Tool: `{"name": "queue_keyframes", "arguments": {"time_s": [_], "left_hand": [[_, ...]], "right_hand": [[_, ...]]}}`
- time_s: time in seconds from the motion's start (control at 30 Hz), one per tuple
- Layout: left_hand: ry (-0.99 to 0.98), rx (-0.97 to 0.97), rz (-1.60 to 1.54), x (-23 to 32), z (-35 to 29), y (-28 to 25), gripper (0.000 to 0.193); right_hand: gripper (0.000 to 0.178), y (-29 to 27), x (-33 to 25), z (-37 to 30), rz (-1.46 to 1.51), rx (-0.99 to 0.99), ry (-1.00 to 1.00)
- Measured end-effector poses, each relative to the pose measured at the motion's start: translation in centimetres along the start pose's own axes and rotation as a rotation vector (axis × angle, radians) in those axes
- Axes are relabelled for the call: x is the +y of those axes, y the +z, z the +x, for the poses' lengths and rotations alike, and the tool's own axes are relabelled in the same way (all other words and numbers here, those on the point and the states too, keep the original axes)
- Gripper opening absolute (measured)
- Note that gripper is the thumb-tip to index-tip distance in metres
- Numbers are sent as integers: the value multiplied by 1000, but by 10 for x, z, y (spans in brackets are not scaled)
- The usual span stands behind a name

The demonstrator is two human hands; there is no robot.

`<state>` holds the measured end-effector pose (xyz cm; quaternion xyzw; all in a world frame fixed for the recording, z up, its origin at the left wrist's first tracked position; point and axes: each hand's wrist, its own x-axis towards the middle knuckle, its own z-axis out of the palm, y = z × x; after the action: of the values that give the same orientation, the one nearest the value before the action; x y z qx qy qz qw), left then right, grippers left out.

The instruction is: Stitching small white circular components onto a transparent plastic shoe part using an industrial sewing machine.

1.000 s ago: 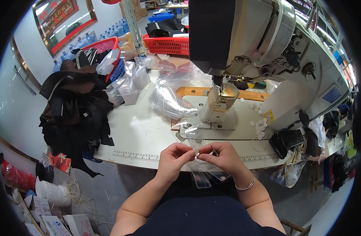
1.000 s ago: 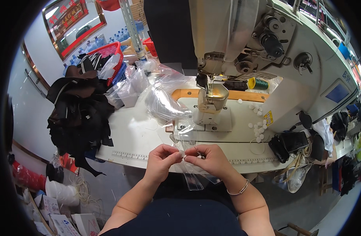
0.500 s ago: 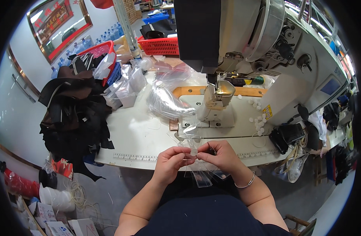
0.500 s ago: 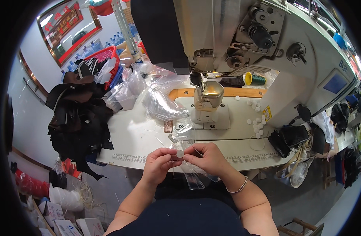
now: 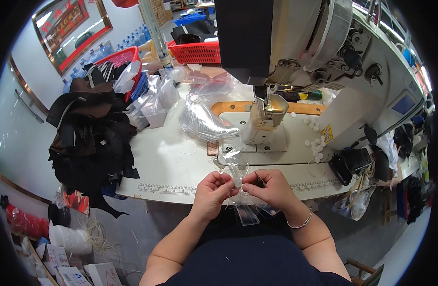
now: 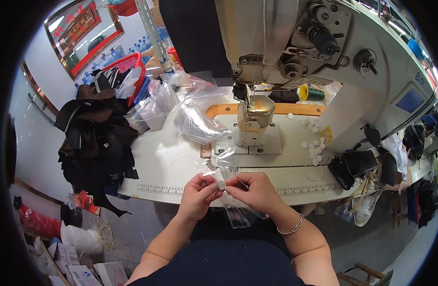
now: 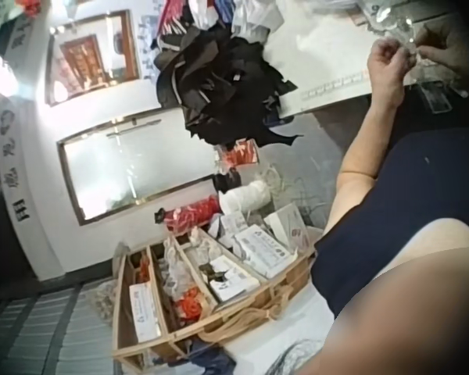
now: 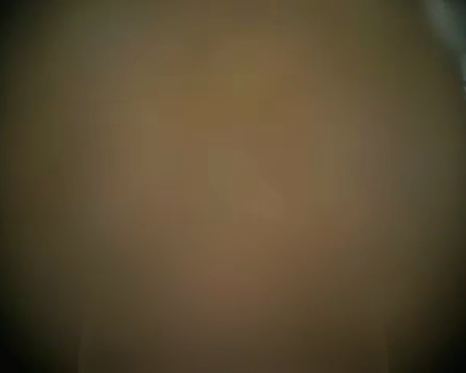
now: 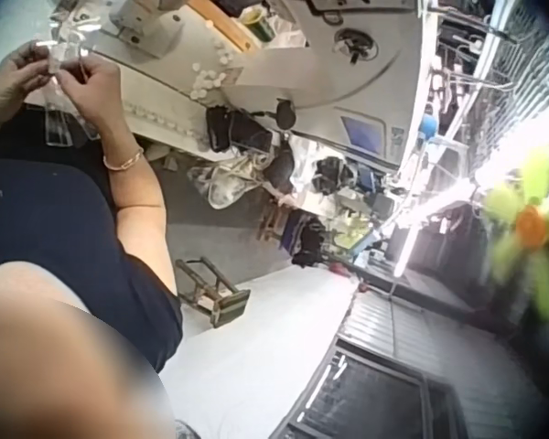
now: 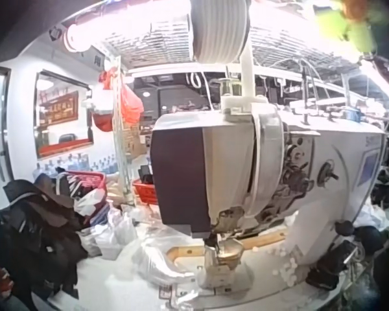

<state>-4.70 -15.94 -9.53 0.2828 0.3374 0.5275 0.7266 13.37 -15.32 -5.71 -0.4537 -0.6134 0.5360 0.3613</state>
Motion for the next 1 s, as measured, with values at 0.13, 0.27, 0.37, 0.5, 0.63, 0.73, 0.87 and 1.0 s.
{"name": "queue_keyframes", "arguments": {"time_s": [0.13,0.27,0.37,0.5,0.63,0.73,0.87,1.0], "left_hand": [[-27,-32,-4,-1,0,-2,14],[-28,-44,-13,-3,0,-3,13],[-11,-56,-24,-4,0,-2,13],[15,-72,-15,-6,-3,-3,16],[65,-120,-160,-4,-6,3,20],[167,-65,-63,-16,-3,3,24],[184,29,-51,-18,2,6,26],[213,60,-7,-16,2,8,25]], "right_hand": [[15,-1,1,0,-40,7,-4],[16,-2,0,-1,-64,8,10],[15,-1,2,0,-66,20,-23],[14,-2,-1,-1,-68,32,-28],[15,-1,2,2,-75,43,-21],[15,1,2,2,-80,39,-24],[16,1,-1,2,-53,40,-2],[19,-5,2,1,-11,0,61]]}}
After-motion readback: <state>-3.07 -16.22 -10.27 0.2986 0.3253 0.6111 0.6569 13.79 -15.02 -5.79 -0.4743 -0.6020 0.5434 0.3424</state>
